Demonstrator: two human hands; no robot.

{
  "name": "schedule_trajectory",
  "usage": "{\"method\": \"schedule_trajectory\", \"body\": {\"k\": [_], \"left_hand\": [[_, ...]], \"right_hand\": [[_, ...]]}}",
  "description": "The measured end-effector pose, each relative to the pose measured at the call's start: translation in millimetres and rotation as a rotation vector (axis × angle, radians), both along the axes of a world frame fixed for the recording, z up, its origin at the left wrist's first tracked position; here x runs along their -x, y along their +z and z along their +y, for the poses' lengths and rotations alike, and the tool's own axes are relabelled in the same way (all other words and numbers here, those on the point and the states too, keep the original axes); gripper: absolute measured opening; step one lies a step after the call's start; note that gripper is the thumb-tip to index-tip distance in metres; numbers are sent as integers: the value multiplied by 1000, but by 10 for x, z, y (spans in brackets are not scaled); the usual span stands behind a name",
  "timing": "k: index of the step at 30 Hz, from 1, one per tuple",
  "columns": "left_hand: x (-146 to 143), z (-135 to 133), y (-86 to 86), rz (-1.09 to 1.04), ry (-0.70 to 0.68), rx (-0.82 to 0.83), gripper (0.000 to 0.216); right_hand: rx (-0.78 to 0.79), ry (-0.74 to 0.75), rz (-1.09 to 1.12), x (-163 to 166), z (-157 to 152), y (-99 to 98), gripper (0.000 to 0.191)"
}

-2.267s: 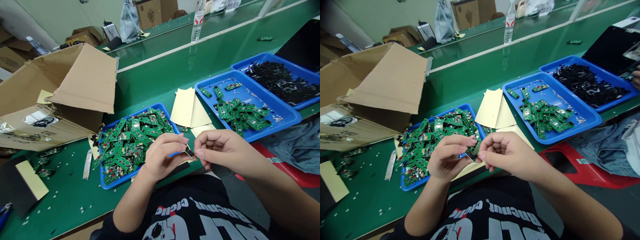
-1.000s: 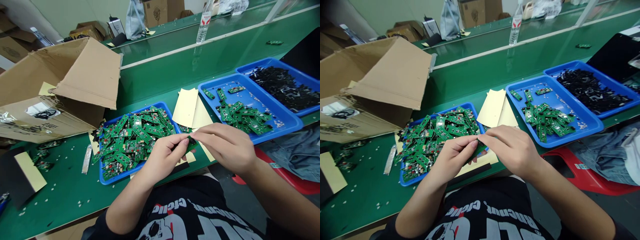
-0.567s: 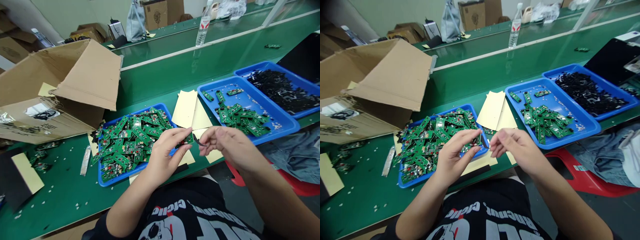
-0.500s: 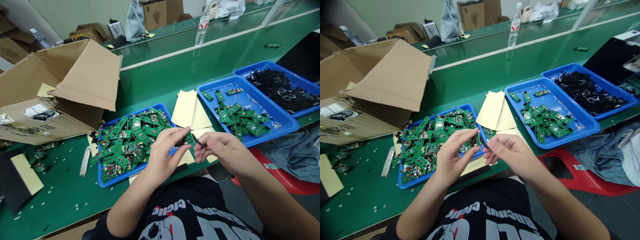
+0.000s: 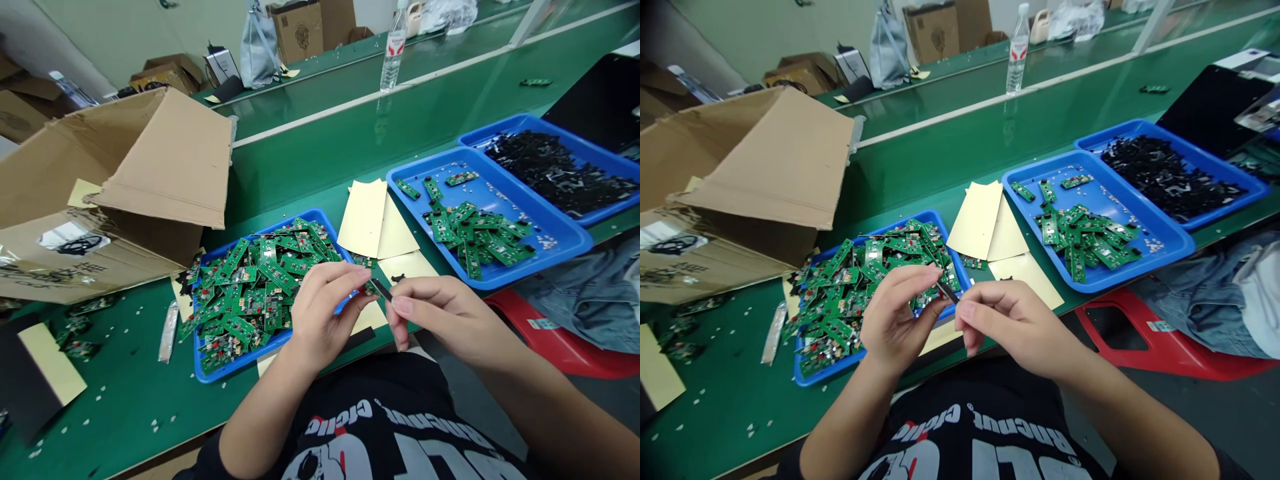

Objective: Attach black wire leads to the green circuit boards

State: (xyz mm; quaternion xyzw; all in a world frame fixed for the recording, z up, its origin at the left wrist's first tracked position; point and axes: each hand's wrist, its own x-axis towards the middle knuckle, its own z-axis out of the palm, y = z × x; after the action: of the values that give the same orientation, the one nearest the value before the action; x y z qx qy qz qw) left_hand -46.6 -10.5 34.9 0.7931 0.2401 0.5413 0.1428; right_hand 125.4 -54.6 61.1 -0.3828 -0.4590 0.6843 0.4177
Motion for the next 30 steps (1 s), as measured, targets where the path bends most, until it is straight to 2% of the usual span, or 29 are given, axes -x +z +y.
{"method": "schedule_trajectory", "body": {"k": [4, 8, 11, 14, 18, 23, 26, 30], "left_hand": [[17, 17, -42, -77, -147, 85, 36], [62, 43, -40, -58, -258, 196, 31], [88, 73, 5, 30, -263, 175, 26], [95, 102, 54, 138, -200, 71, 22], [83, 107, 71, 142, -182, 21, 21], [82, 97, 25, 46, -325, 135, 25], [94, 98, -8, 27, -385, 245, 29], [96, 73, -28, 31, -376, 378, 38]], "right_hand": [[117, 116, 142, -17, 76, -74, 28], [154, 175, 25, -35, 139, -51, 26], [137, 218, -150, -58, 154, 31, 22], [56, 177, -248, -75, 144, 93, 20], [90, 223, -187, -80, 144, 52, 20], [189, 310, -80, -92, 195, -75, 21], [136, 315, -150, -98, 222, -46, 21], [-64, 238, -329, -81, 214, 50, 21]]}}
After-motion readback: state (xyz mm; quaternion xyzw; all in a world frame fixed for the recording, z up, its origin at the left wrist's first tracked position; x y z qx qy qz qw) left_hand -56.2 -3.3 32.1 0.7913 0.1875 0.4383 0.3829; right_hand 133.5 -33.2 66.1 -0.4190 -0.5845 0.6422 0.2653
